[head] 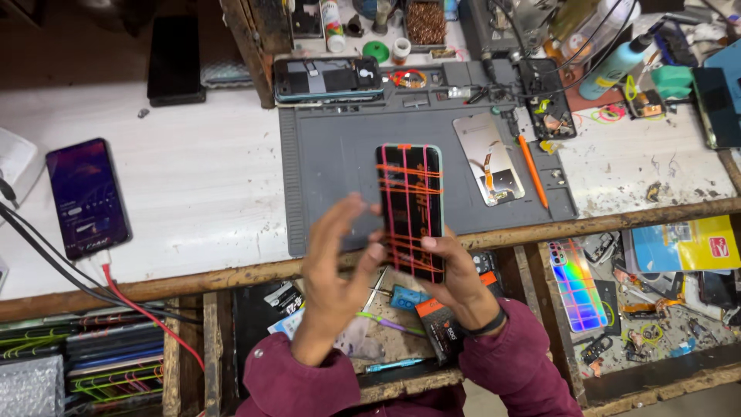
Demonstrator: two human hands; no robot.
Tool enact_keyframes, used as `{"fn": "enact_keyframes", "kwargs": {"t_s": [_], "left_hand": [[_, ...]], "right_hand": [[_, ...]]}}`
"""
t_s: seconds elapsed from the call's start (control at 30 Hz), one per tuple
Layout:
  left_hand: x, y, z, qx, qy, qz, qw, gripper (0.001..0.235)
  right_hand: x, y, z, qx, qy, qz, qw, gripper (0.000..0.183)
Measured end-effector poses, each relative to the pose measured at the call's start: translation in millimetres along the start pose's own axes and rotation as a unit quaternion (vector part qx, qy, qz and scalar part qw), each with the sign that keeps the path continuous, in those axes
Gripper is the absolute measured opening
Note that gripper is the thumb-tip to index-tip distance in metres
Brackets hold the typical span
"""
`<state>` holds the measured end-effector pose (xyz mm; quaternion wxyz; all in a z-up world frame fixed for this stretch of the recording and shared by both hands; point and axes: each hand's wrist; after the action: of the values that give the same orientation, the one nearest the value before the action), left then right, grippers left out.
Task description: The person applies adhesive along the edges of a disassembled smartphone, then places a new back cover onto the device. They press the cover into place and secure it with multiple rubber bands while the adhesive sets.
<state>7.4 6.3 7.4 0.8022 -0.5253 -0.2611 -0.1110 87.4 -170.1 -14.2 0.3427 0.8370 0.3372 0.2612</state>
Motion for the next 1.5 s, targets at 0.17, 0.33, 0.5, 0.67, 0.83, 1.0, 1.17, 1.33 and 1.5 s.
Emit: {"fn": "enact_keyframes", "kwargs": {"t_s": [0.17,0.33,0.5,0.67,0.83,1.0,1.17,1.33,1.5], "left_hand": [[1,21,1,-0.301,0.003,0.128,0.945,0.052],[-7,31,0,-0.332,0.007,0.143,0.932,0.047],[-5,38,0,-0.266,0.005,0.075,0.961,0.042],[-7,43,1,-0.314,-0.005,0.128,0.941,0.044],[-7,48,-6,-0.304,-0.070,0.071,0.947,0.039],[-10,42,-16,-0.323,-0.047,0.088,0.941,0.050],[-10,35,-21,-0.339,-0.070,0.106,0.932,0.048],[-12,34,-25,-0.286,-0.069,0.143,0.945,0.042],[-22,39,-37,-0.246,-0.069,0.160,0.954,0.036]], "right_hand": [[4,-7,-14,0.222,0.070,-0.067,0.970,0.071],[9,-9,-17,0.210,0.115,-0.073,0.968,0.075],[12,-7,-22,0.201,0.067,-0.077,0.974,0.075],[10,-10,-22,0.180,0.079,-0.076,0.978,0.077],[3,-29,-10,0.115,0.019,-0.063,0.991,0.068],[0,-44,-2,0.029,-0.215,-0.051,0.975,0.048],[-1,-36,-1,-0.126,-0.126,0.036,0.983,0.035],[-3,-34,-16,-0.276,-0.128,0.125,0.944,0.038],[2,-33,-28,-0.284,-0.181,0.177,0.925,0.033]]}}
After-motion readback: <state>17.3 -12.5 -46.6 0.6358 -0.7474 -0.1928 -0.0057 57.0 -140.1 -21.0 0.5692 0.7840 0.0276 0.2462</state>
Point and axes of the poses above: each hand's wrist, its own x-axis towards the middle knuckle, its own z-axis out of the back of the hand, y = z × x, and after that the axes turned 8 degrees about y, right-handed
